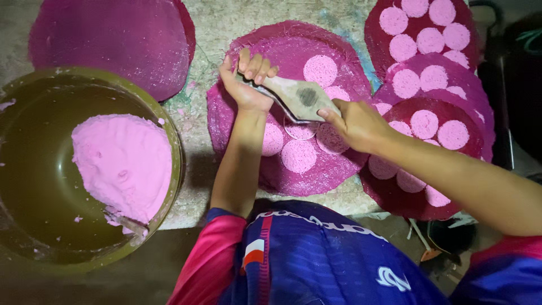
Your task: The person scoops pink dough from a large bowl into a handheld press mold, then squeezes the press to eject formed round dough pieces onto round pink trays, repeating the cycle and arranging the pieces in rows on the trays.
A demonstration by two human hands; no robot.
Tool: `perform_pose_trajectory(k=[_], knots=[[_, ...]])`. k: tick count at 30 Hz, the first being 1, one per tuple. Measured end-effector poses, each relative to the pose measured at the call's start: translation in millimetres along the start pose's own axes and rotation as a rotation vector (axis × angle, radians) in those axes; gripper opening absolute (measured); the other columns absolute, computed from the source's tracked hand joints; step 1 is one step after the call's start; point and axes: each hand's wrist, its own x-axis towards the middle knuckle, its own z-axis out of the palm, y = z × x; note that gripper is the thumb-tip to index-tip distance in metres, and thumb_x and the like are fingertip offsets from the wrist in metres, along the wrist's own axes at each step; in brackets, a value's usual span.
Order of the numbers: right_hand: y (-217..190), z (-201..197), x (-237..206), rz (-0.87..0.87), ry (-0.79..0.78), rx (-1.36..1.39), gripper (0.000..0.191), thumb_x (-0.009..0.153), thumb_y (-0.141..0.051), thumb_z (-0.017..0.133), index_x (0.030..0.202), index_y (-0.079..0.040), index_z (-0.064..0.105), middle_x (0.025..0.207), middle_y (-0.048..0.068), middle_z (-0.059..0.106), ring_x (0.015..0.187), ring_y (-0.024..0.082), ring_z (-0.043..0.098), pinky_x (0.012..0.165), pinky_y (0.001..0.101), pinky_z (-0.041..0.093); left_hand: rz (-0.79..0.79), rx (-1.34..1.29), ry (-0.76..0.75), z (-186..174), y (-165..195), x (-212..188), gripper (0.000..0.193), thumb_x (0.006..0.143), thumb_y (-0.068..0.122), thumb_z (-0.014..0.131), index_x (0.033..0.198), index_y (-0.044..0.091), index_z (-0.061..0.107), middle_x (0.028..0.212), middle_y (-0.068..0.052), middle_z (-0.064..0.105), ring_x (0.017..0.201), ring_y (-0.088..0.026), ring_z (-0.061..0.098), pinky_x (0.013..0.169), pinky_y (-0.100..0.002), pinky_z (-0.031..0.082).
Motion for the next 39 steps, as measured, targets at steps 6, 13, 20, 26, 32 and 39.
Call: perform_pose_trajectory(k=[6, 13, 20, 26, 32, 39], knots=[[0, 2, -5, 0.102, -0.161, 0.067, 0.057, 0.104, -0.052, 0.037, 0.112, -0.006, 0.07, 0.073, 0.029, 0.067, 0.07, 0.046, 0.069, 0.072, 0.0541, 0.052, 0.002, 0.004, 0.198, -10, -9, -14, 0.036, 0.095, 0.044, 0.043, 0.07, 0.018, 0.044, 0.056, 0.006, 0.038, 0.052, -0.013, 0.037, 0.062, -0.035, 0.04], [6, -18, -3, 0.064, 0.001, -0.121, 0.057, 0.105, -0.051, 0.042, 0.103, -0.003, 0.072, 0.08, 0.028, 0.068, 0.079, 0.048, 0.067, 0.074, 0.0573, 0.05, 0.038, -0.038, 0.214, -2, -24, 5, 0.031, 0.093, 0.037, 0.04, 0.067, 0.019, 0.043, 0.055, 0.006, 0.036, 0.05, -0.013, 0.034, 0.06, -0.035, 0.039], [13, -14, 4, 0.054, -0.022, -0.102, 0.057, 0.106, -0.052, 0.04, 0.106, -0.004, 0.071, 0.077, 0.027, 0.069, 0.077, 0.047, 0.068, 0.075, 0.0565, 0.051, 0.058, 0.034, 0.313, 8, -21, 7, 0.032, 0.091, 0.039, 0.039, 0.066, 0.019, 0.041, 0.053, 0.006, 0.033, 0.047, -0.013, 0.032, 0.057, -0.035, 0.037], [12, -4, 12, -0.106, 0.131, 0.04, 0.051, 0.105, -0.046, 0.045, 0.11, -0.002, 0.07, 0.075, 0.026, 0.067, 0.071, 0.044, 0.066, 0.068, 0.0537, 0.05, -0.071, -0.062, 0.122, 14, -6, 10, 0.041, 0.093, 0.044, 0.037, 0.069, 0.014, 0.049, 0.062, 0.0, 0.046, 0.058, -0.017, 0.04, 0.066, -0.037, 0.043], [25, -2, 1, -0.118, 0.153, 0.171, 0.047, 0.104, -0.045, 0.051, 0.104, -0.001, 0.071, 0.068, 0.022, 0.063, 0.06, 0.033, 0.065, 0.061, 0.0466, 0.048, -0.555, 0.993, 0.334, -15, -16, -24, 0.09, 0.098, 0.072, 0.007, 0.14, 0.003, 0.046, 0.094, -0.012, 0.069, 0.053, -0.013, 0.052, 0.038, -0.028, 0.033], [50, 25, -2, -0.191, 0.402, 0.391, 0.058, 0.109, -0.053, 0.045, 0.112, 0.0, 0.069, 0.064, 0.01, 0.057, 0.058, 0.017, 0.056, 0.053, 0.0374, 0.044, -0.312, 1.676, 0.119, -39, -2, -81, 0.065, 0.102, 0.045, 0.038, 0.154, 0.005, 0.04, 0.115, -0.009, 0.078, 0.058, -0.013, 0.058, 0.051, -0.027, 0.046]])
